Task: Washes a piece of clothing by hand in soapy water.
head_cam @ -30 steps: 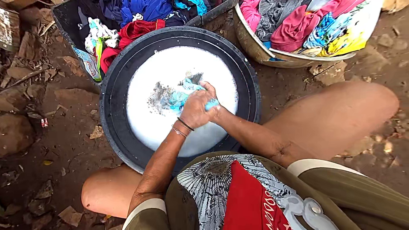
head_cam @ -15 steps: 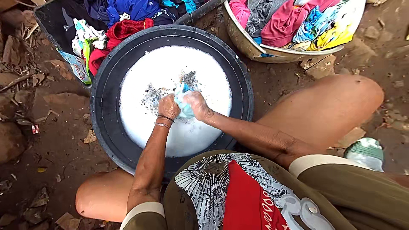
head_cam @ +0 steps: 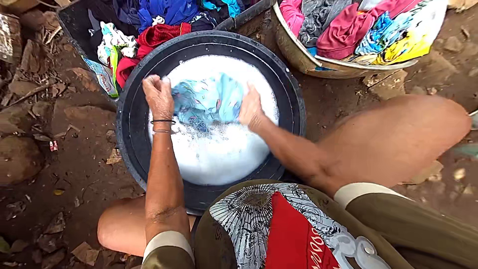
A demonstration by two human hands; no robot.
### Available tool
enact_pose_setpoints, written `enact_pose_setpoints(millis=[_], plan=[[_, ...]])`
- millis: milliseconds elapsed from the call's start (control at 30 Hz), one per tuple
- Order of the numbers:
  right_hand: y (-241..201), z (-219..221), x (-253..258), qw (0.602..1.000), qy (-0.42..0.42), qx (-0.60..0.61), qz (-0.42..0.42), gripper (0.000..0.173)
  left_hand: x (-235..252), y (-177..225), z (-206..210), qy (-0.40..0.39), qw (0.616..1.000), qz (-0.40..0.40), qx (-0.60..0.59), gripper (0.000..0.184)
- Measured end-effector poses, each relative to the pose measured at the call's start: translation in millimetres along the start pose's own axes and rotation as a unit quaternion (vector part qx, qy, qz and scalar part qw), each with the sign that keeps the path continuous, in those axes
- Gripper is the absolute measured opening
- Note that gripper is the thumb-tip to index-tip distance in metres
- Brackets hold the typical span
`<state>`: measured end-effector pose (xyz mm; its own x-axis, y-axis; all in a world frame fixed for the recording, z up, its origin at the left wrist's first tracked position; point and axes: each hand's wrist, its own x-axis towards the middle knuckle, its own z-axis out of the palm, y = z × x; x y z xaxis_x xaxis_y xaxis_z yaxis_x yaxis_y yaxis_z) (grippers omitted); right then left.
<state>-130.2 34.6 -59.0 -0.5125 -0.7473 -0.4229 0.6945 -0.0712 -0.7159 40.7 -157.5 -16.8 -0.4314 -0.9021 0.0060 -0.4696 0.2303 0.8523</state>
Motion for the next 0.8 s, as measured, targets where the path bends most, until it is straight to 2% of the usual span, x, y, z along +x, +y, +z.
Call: enact_pose_setpoints(millis=[67, 100, 167, 233, 267, 300, 367, 467, 533, 600, 700, 800], plan=[[32, -2, -10, 0.994, -0.011, 0.043, 0.097, 0.069, -14, -21, 10, -0.073, 0.996, -0.054, 0.017, 0.066], [34, 1, -16, 0.992, -0.017, 0.059, 0.106, 0.065, -28, -32, 15, -0.124, 0.988, -0.077, 0.043, 0.073], [9, 13, -22, 0.994, -0.027, 0.085, 0.065, 0.069, -57, -55, 32, -0.227, 0.958, -0.085, 0.155, 0.080], [-32, 28, -18, 0.994, -0.023, 0.104, -0.027, 0.074, -75, -64, 45, -0.292, 0.902, -0.088, 0.306, 0.079], [-43, 30, -12, 0.990, -0.011, 0.117, -0.076, 0.075, -78, -66, 48, -0.293, 0.888, -0.100, 0.340, 0.068], [-44, 27, -6, 0.986, 0.014, 0.128, -0.106, 0.073, -77, -67, 48, -0.276, 0.891, -0.111, 0.342, 0.052], [-21, 9, 6, 0.990, 0.055, 0.104, -0.075, 0.069, -68, -67, 39, -0.223, 0.925, -0.112, 0.285, 0.038], [36, -19, -2, 0.995, 0.040, 0.031, 0.085, 0.083, -62, -56, 16, -0.108, 0.989, -0.086, 0.056, 0.039], [52, -17, -15, 0.991, 0.031, 0.040, 0.128, 0.076, -59, -40, 6, -0.047, 0.989, -0.054, -0.131, 0.040], [47, -3, -18, 0.992, 0.012, 0.041, 0.122, 0.068, -58, -10, 2, -0.060, 0.968, 0.014, -0.243, 0.040], [35, 25, -16, 0.988, -0.016, 0.086, 0.128, 0.056, -72, 43, 15, -0.146, 0.959, 0.153, -0.187, 0.030], [44, 36, -11, 0.994, -0.004, 0.086, 0.070, 0.028, -104, 57, 56, -0.222, 0.943, 0.240, -0.053, 0.022]])
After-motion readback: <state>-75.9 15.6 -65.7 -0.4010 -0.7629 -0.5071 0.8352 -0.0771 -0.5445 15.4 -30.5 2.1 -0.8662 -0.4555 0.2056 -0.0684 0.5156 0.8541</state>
